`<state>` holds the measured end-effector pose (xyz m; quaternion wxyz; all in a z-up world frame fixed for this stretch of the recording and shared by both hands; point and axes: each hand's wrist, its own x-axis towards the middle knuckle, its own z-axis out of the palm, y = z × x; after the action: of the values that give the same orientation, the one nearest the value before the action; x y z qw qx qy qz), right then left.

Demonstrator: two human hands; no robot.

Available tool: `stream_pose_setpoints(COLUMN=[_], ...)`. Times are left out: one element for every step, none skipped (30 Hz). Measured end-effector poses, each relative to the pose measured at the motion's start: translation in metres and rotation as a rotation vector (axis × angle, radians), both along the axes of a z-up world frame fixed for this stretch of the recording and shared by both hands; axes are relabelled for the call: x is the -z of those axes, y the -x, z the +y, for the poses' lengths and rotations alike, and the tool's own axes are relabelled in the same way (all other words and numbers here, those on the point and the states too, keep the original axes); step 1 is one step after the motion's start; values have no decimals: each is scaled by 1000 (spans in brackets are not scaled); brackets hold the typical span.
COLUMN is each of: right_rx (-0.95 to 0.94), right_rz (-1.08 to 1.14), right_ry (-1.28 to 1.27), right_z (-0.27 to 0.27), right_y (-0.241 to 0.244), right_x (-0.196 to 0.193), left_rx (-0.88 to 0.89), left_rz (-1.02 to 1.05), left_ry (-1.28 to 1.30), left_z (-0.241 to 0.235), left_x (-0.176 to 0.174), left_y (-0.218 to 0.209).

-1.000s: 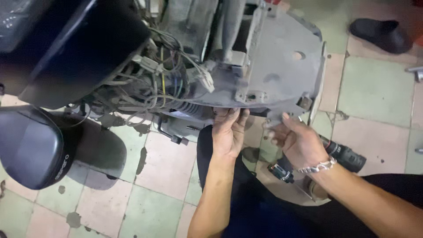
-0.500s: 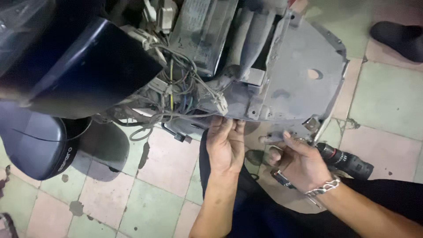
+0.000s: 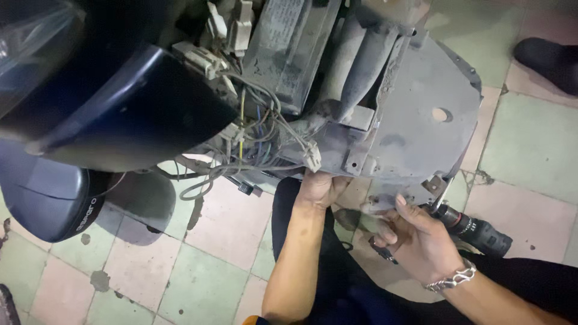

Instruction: The person uses a power drill to remove screws from the rear undercarriage of a scooter. They then use a ratchet wrench to loosen and remove bolts from a metal plate, detaching the plate from the frame.

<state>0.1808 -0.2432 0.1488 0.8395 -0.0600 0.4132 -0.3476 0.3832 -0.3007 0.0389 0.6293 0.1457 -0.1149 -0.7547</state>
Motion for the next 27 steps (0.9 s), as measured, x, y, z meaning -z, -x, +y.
stream_pose_setpoints(right_rx=[-5, -10, -8, -6, -5, -7, -10, -13, -13, -11, -10, 6, 23, 40, 34, 28, 21, -1, -23, -42, -59, -74, -89, -90, -91, -93, -97], right_rz=[11, 21, 14, 7, 0, -1, -2, -2, -5, -11, -16, -31, -47, -62, -67, -73, -79, -38, 2, 44, 28, 12, -4, 5, 15, 26, 24], right_ry=[7, 12, 14, 18, 22, 29, 36, 38, 40, 46, 51, 32, 12, -9, -1, 9, 19, 11, 2, -7, 14, 31, 48, 45, 41, 46, 66], right_z=[-1, -1, -1, -1, -2, -2, -3, -1, 1, 1, 1, 1, 1, 2, 3, 3, 1, 0, -3, -5, -9, -11, -12, -10, -10, -13, -13], right_y=[0, -1, -1, -1, -1, -1, -1, 0, 1, 2, 3, 5, 6, 8, 8, 8, 7, 6, 5, 5, 4, 3, 3, 4, 6, 8, 9], right_x=[-2, -3, -4, -5, -4, -3, -2, 1, 5, 10, 15, 20, 25, 29, 30, 31, 29, 27, 26, 24, 24, 25, 26, 28, 31, 33, 35], left_rx=[6, 13, 14, 16, 18, 22, 25, 29, 39, 50, 61, 45, 29, 14, 23, 32, 41, 44, 46, 52, 56, 63, 70, 104, 137, 169, 158], left_rz=[-26, -54, -22, 11, 43, 56, 69, 84, 74, 61, 49, 16, -17, -49, -61, -75, -88, -87, -85, -82, -100, -118, -136, -76, -14, 48, 90], left_ry=[-25, -54, -69, -83, -97, -82, -67, -56, -56, -51, -47, -58, -69, -82, -73, -62, -50, -40, -30, -21, -46, -75, -103, -99, -96, -84, -74], left_z=[-1, 0, 1, 1, 1, -1, -2, -1, 2, 2, 2, 1, 0, 0, 0, -2, -3, -2, -3, -2, -2, -1, -2, -5, -11, -17, -19], left_x=[5, 9, 12, 15, 17, 18, 19, 19, 19, 18, 16, 14, 13, 13, 14, 15, 18, 21, 25, 28, 31, 33, 35, 37, 39, 40, 41], left_y=[0, -1, -1, -1, -1, 0, 2, 3, 3, 2, 0, -1, -1, -3, -5, -7, -9, -10, -10, -9, -9, -10, -12, -14, -15, -15, -16])
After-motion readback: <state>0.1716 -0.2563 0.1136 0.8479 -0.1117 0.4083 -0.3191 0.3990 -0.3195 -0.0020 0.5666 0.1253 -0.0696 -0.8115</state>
